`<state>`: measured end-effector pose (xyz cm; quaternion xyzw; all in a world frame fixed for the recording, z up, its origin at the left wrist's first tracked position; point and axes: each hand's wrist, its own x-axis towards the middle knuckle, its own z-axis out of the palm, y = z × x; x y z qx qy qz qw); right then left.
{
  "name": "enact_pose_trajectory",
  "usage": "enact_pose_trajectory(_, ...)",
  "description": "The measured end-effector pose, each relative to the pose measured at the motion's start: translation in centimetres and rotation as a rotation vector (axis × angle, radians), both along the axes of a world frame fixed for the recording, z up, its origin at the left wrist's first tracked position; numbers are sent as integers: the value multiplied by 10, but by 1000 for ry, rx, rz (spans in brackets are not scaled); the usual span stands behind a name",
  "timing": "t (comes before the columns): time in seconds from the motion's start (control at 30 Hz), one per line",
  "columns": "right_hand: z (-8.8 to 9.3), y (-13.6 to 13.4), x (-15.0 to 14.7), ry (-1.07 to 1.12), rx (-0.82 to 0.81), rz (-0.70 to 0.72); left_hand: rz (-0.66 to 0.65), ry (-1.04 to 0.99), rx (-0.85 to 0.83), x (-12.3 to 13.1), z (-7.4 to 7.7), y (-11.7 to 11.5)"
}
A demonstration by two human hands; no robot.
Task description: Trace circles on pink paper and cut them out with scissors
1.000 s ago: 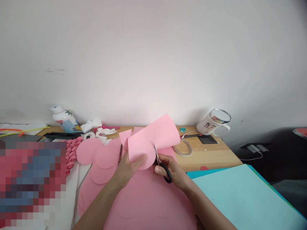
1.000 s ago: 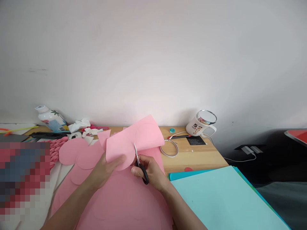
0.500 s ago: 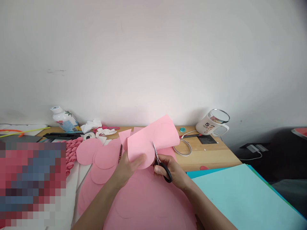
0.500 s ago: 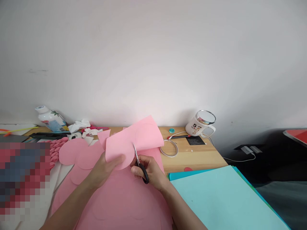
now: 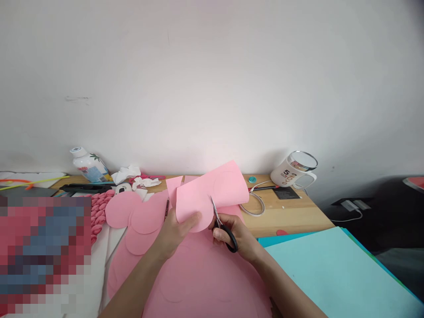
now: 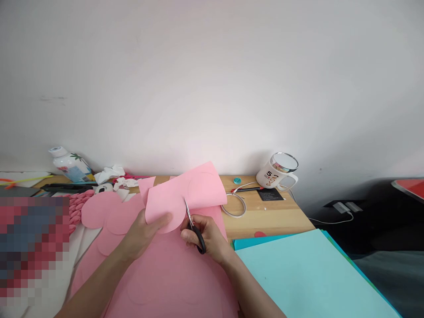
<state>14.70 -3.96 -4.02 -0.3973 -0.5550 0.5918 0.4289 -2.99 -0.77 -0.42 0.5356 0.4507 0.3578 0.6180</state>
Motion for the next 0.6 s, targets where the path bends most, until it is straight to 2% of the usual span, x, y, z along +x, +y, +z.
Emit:
enact_pose_trajectory(0.33, -5, 1, 1, 2, 2, 13, 27, -16, -13, 1, 0, 0)
enact_pose_trajectory(0.6, -1, 0, 0, -14, -15, 5, 35, -12, -11, 0, -1, 2)
